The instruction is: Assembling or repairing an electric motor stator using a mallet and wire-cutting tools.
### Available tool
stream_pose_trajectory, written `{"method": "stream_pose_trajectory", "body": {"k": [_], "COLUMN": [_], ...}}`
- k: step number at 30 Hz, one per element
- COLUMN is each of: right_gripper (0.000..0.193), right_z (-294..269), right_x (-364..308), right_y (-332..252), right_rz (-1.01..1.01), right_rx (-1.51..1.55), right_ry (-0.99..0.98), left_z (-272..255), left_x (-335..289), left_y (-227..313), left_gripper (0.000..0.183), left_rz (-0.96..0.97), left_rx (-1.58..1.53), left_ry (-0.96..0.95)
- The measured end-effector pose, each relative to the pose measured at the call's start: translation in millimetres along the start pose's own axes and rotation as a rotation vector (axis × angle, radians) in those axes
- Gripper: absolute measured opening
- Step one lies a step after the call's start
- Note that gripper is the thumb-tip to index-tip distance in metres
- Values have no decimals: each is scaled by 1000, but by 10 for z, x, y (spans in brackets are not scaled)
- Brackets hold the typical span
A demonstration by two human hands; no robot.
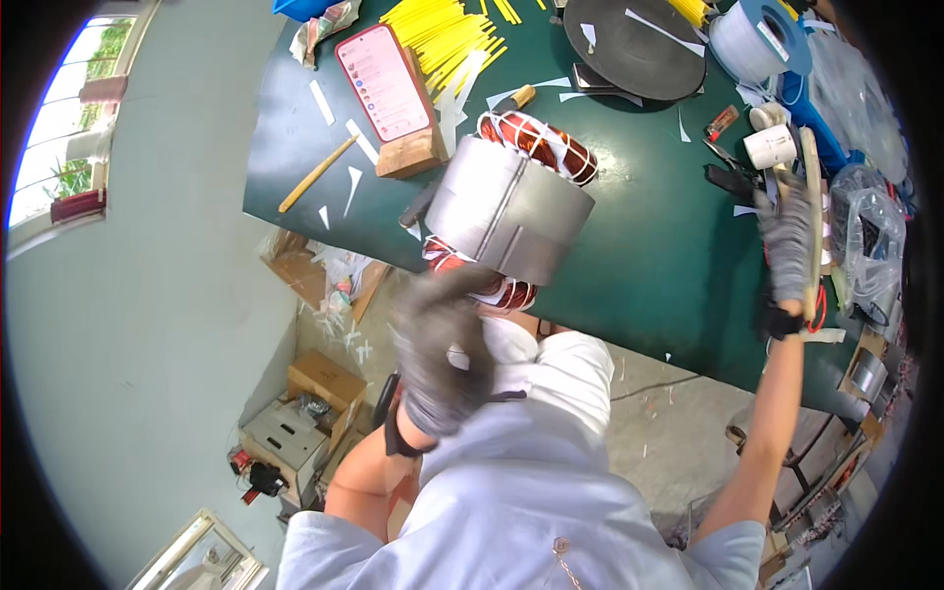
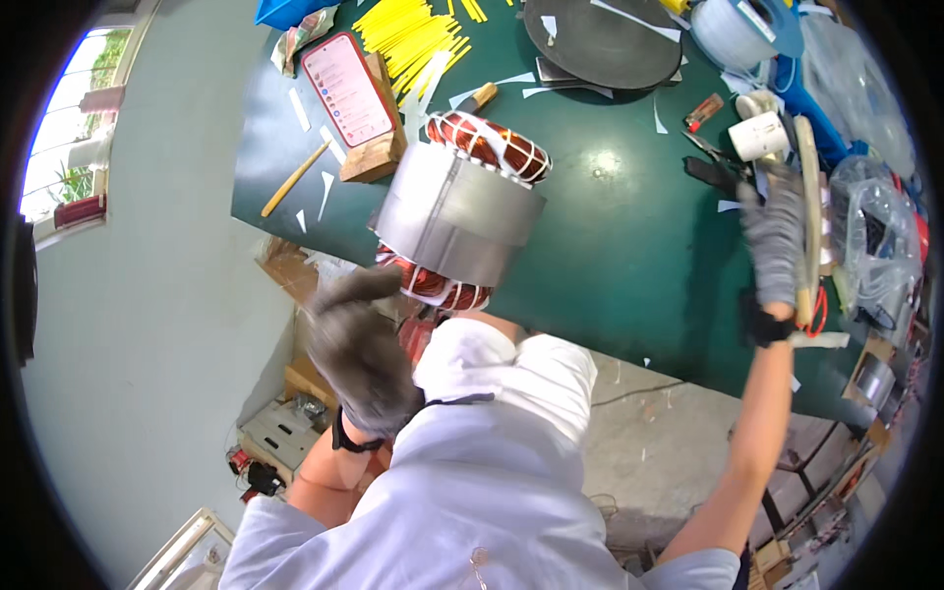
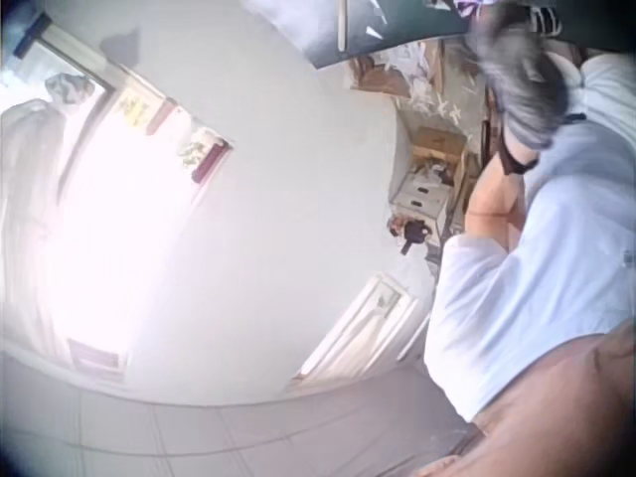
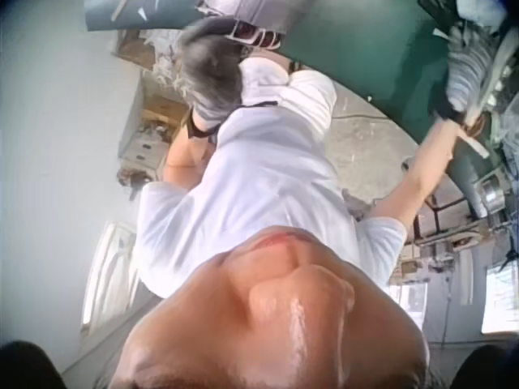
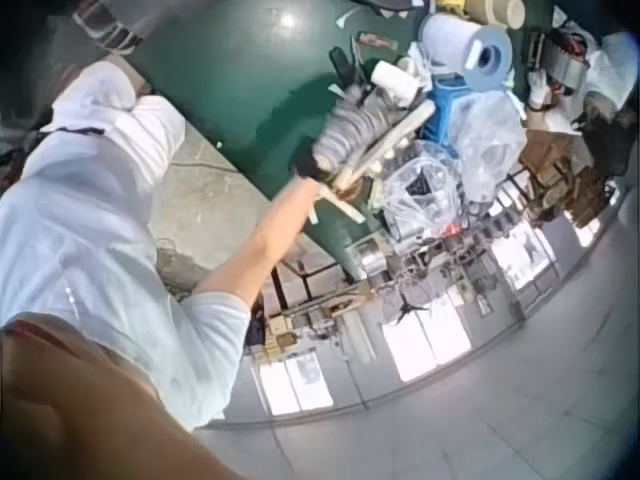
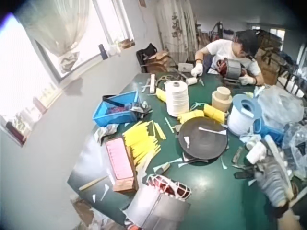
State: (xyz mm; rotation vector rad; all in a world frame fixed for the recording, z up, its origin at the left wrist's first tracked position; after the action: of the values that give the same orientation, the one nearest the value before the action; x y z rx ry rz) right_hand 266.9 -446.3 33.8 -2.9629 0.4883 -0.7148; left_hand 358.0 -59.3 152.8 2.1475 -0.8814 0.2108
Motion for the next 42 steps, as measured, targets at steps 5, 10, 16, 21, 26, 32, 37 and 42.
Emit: {"method": "stream_pose_trajectory", "body": {"k": [5, 10, 16, 21, 26, 32, 37, 42], "right_gripper": [28, 26, 21, 19, 26, 26, 38, 61], "right_z": [1243, 1751, 1755, 1490, 675, 460, 801, 531], "right_x": [-4, 216, 343, 172, -754, -1635, -1773, -1427], "right_y": [-472, -881, -975, -879, -510, -271, -280, -83], "right_rz": [1084, 1298, 1402, 1318, 1149, 1045, 1072, 807], "right_rx": [1464, 1661, 1661, 1754, 1514, 1309, 1139, 323], "right_ry": [-226, -299, -229, -166, -440, -745, -794, -522], "left_z": [-126, 637, 916, 1057, 1013, 962, 253, 265], "left_x": [-862, -1347, -927, -972, -1050, -1053, -1606, -233], "left_y": [-1316, -1268, -1043, -1010, -1299, -1573, -2527, -581], "left_gripper": [23, 58, 57, 48, 52, 58, 50, 34], "left_rz": [-995, -1598, -1535, -1703, -1492, -1410, -1245, -628], "left_rx": [-438, -1164, -1230, -1608, -1241, -996, -14, 647], "left_ry": [-26, -455, -516, -346, -438, -392, -549, -968]}}
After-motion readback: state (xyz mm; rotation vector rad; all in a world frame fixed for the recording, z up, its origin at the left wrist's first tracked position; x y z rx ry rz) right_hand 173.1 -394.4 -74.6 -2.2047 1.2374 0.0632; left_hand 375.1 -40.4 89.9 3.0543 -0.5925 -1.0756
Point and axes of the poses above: each hand's wrist, its own x-axis towards the middle knuckle, its own z-axis out of the palm, y = z × x, the point moved 9 cm from there along x, towards the middle knuckle, and after that the axes turned 4 degrees about x, right-handed, at the moved point
